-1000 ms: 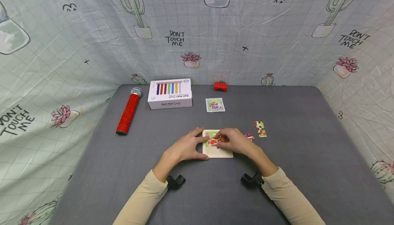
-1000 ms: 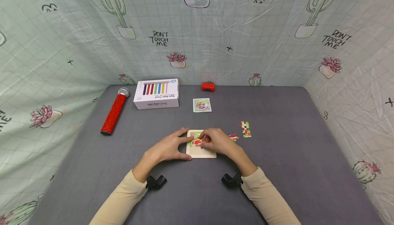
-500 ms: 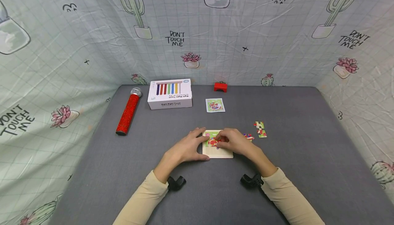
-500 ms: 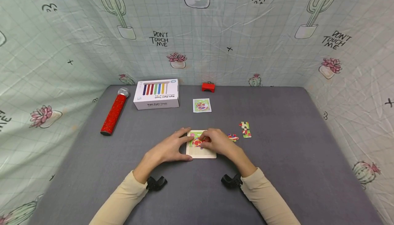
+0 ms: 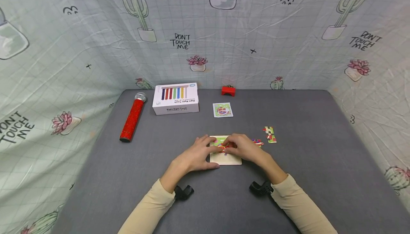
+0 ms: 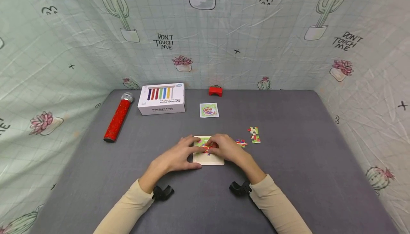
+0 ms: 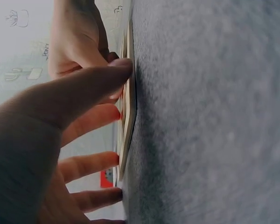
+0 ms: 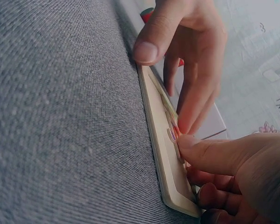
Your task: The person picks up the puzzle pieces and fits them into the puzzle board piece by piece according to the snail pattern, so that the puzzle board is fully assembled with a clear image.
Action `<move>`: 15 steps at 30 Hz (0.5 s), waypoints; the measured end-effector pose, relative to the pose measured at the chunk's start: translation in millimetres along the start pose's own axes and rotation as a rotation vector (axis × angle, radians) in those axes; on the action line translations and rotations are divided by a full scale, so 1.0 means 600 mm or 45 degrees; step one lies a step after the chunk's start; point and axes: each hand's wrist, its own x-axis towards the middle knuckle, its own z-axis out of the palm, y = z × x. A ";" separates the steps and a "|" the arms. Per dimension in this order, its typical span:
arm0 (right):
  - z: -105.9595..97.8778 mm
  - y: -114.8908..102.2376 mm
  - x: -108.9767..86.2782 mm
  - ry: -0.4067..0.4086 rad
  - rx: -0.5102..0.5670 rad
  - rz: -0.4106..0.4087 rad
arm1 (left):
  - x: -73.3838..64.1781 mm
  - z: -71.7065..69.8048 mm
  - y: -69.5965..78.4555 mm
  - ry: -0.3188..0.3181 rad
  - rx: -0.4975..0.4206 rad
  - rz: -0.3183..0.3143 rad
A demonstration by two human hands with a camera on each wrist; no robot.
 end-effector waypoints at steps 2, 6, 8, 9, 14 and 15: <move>0.000 -0.001 0.001 0.003 -0.007 -0.014 | 0.000 0.001 0.001 0.006 0.015 0.004; 0.000 -0.001 0.002 -0.001 -0.016 -0.023 | -0.002 0.003 0.002 0.028 0.019 0.010; 0.000 -0.001 0.001 -0.006 -0.016 -0.019 | -0.002 0.004 0.001 0.029 0.020 0.009; 0.000 -0.001 0.001 -0.009 -0.016 -0.015 | -0.002 0.004 0.001 0.029 0.019 0.007; -0.005 0.000 -0.003 -0.002 -0.005 0.007 | -0.001 0.004 0.003 0.034 0.000 0.004; -0.007 0.001 -0.003 0.004 -0.003 0.009 | -0.001 0.004 0.003 0.032 -0.003 0.003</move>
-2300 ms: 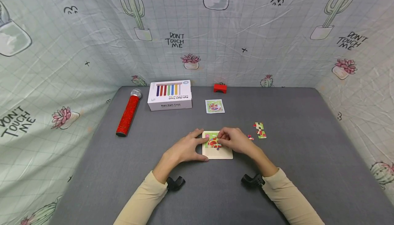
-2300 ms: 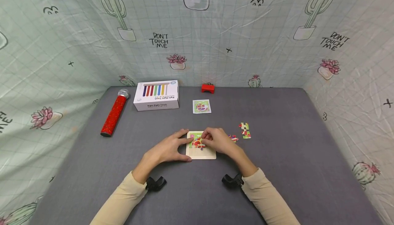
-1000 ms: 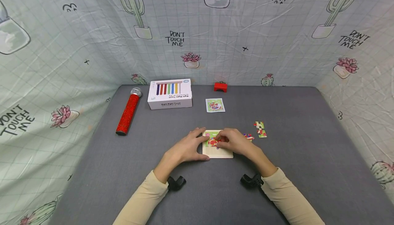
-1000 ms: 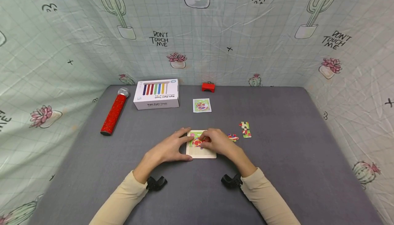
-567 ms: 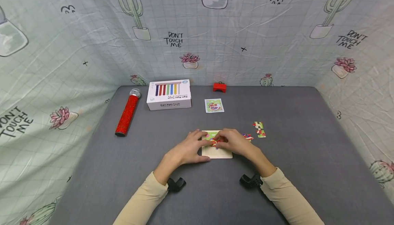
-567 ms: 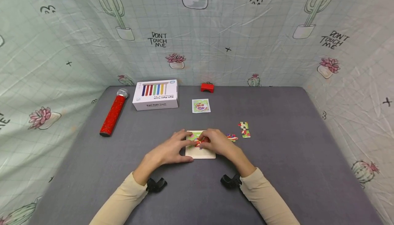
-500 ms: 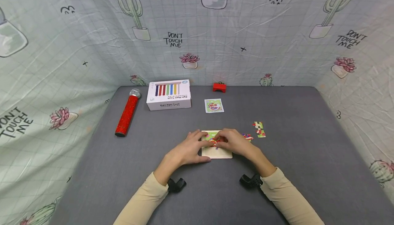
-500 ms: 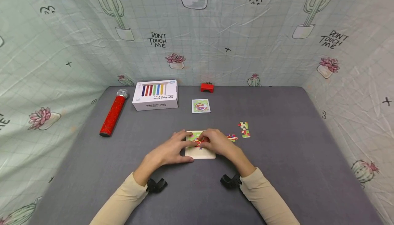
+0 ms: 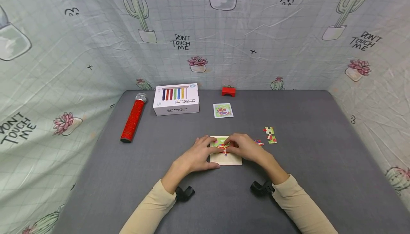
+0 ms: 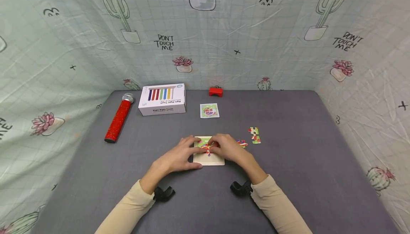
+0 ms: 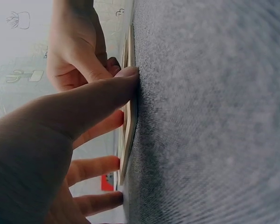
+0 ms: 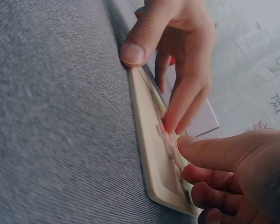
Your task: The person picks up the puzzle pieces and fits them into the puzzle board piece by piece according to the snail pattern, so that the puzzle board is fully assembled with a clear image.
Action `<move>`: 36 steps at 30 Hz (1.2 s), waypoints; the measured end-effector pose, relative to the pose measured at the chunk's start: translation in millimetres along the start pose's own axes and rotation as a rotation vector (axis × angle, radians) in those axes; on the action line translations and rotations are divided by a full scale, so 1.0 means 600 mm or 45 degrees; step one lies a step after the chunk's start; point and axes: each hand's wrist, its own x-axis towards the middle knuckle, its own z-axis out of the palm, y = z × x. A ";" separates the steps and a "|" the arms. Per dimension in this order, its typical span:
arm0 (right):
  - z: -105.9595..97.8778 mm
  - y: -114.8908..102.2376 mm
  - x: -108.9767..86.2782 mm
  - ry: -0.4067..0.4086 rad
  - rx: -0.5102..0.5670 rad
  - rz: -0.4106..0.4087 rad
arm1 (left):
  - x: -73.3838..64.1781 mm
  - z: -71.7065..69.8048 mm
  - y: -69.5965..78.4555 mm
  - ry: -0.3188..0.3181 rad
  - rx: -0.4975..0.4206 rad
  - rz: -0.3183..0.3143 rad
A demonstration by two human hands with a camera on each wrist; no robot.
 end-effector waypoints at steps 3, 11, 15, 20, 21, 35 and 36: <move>-0.007 0.000 -0.002 0.011 0.003 0.017 | 0.001 0.000 0.001 -0.004 0.005 -0.005; -0.020 0.001 -0.008 0.036 -0.028 0.078 | 0.003 0.003 0.003 0.000 0.007 -0.013; -0.026 0.002 -0.015 0.044 -0.032 0.102 | 0.002 0.003 0.003 0.013 0.013 -0.008; -0.034 0.007 -0.024 0.078 -0.038 0.123 | 0.002 0.000 0.004 0.011 0.021 -0.013; -0.035 0.008 -0.025 0.092 -0.036 0.122 | 0.002 0.000 0.005 0.010 0.021 -0.014; -0.052 0.033 -0.034 0.196 -0.074 0.166 | 0.002 0.001 0.005 0.010 0.052 -0.022; -0.054 0.034 -0.034 0.201 -0.077 0.167 | 0.002 0.001 0.004 0.008 0.052 -0.024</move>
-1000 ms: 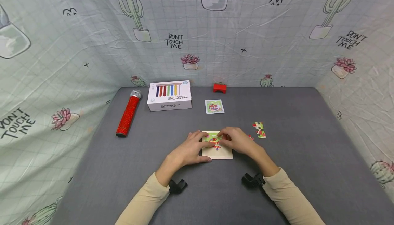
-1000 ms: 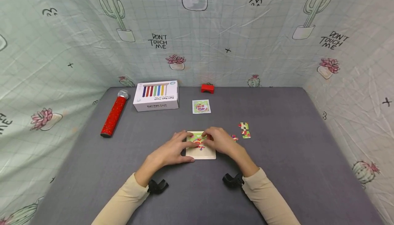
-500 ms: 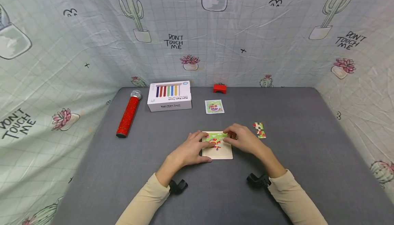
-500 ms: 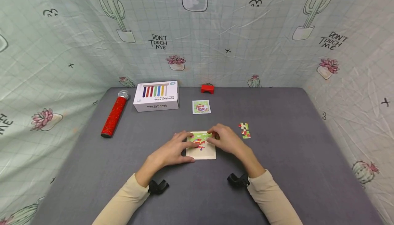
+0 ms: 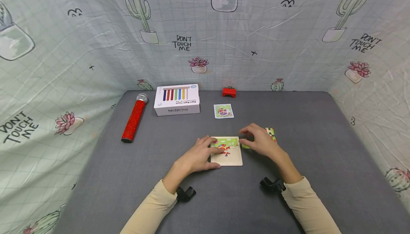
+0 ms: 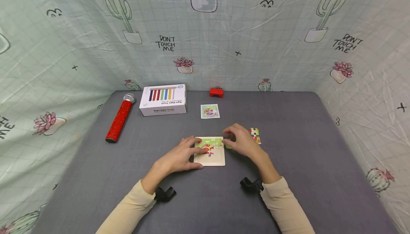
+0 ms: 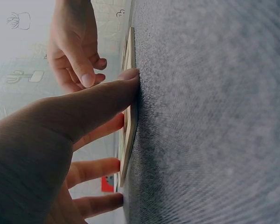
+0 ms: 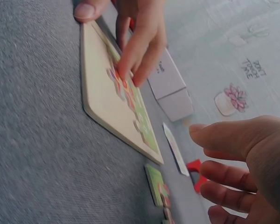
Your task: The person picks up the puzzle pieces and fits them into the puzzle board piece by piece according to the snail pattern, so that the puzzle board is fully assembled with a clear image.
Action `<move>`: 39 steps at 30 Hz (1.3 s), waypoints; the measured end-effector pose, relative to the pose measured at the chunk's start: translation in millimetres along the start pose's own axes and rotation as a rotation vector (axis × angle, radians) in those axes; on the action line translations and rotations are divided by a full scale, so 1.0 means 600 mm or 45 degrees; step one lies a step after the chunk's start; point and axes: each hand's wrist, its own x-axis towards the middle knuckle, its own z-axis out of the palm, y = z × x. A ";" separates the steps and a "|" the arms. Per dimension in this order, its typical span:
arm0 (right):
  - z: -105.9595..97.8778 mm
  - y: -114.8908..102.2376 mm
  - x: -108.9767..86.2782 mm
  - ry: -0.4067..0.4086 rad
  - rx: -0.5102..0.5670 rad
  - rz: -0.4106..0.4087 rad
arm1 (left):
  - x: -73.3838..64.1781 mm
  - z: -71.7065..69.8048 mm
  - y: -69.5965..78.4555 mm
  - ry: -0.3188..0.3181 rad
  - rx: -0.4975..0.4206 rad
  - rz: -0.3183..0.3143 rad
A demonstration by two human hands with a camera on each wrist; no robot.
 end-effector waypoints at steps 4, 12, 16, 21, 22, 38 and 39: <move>-0.009 0.008 0.000 0.032 0.002 0.020 | 0.000 0.000 -0.001 -0.009 0.005 -0.009; -0.026 0.029 -0.003 0.065 -0.007 0.105 | 0.000 0.000 0.000 -0.003 -0.004 -0.003; -0.036 0.043 -0.005 0.088 -0.001 0.130 | 0.000 0.001 -0.001 -0.007 -0.006 -0.009; -0.045 0.064 -0.008 0.109 0.010 0.152 | 0.001 0.001 0.000 -0.011 -0.008 -0.015; -0.047 0.068 -0.010 0.108 0.015 0.158 | 0.001 0.001 0.000 -0.009 -0.009 -0.014; -0.062 0.112 -0.022 0.152 0.033 0.238 | 0.001 0.003 -0.002 0.000 -0.011 -0.007; -0.063 0.114 -0.023 0.155 0.028 0.242 | 0.001 0.003 -0.002 -0.002 -0.013 -0.009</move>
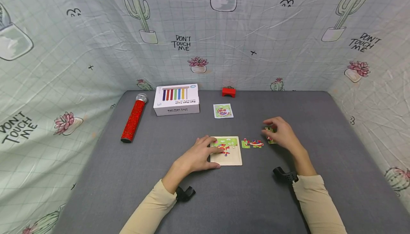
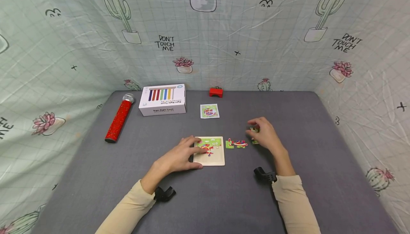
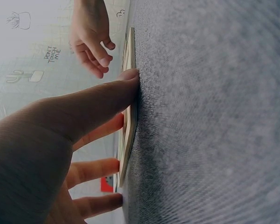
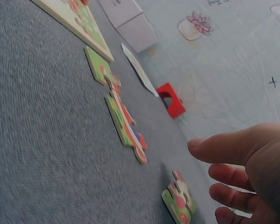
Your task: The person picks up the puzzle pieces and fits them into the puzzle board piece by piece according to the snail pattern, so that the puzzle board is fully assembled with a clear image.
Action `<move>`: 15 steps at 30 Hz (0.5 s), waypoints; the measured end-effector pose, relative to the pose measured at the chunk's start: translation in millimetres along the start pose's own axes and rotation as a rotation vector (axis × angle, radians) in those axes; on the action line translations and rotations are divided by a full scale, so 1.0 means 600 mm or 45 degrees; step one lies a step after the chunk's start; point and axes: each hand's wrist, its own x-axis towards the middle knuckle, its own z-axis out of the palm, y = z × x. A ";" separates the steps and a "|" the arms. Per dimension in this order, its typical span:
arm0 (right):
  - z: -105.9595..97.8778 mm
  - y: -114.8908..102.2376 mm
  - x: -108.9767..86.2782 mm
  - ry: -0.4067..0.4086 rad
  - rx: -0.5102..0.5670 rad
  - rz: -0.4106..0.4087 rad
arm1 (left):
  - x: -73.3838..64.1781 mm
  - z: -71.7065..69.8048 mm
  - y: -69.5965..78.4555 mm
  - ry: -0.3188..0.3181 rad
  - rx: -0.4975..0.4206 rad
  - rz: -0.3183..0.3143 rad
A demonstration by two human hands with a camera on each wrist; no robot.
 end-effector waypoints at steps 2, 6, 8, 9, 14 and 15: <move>-0.001 0.004 -0.001 0.005 -0.004 0.015 | 0.000 0.000 0.000 -0.001 -0.003 -0.002; -0.005 0.009 -0.002 0.003 -0.019 0.056 | 0.000 -0.001 0.001 0.000 -0.009 -0.006; -0.007 0.011 -0.002 -0.006 -0.029 0.073 | 0.000 -0.001 0.001 0.002 -0.009 -0.006; -0.008 0.012 -0.002 -0.011 -0.034 0.077 | 0.000 -0.001 0.001 0.004 -0.010 -0.004; -0.012 0.019 -0.003 -0.028 -0.042 0.096 | 0.001 0.000 0.000 0.005 -0.008 -0.001; -0.013 0.021 -0.003 -0.034 -0.045 0.098 | 0.001 0.000 0.000 0.002 -0.006 -0.002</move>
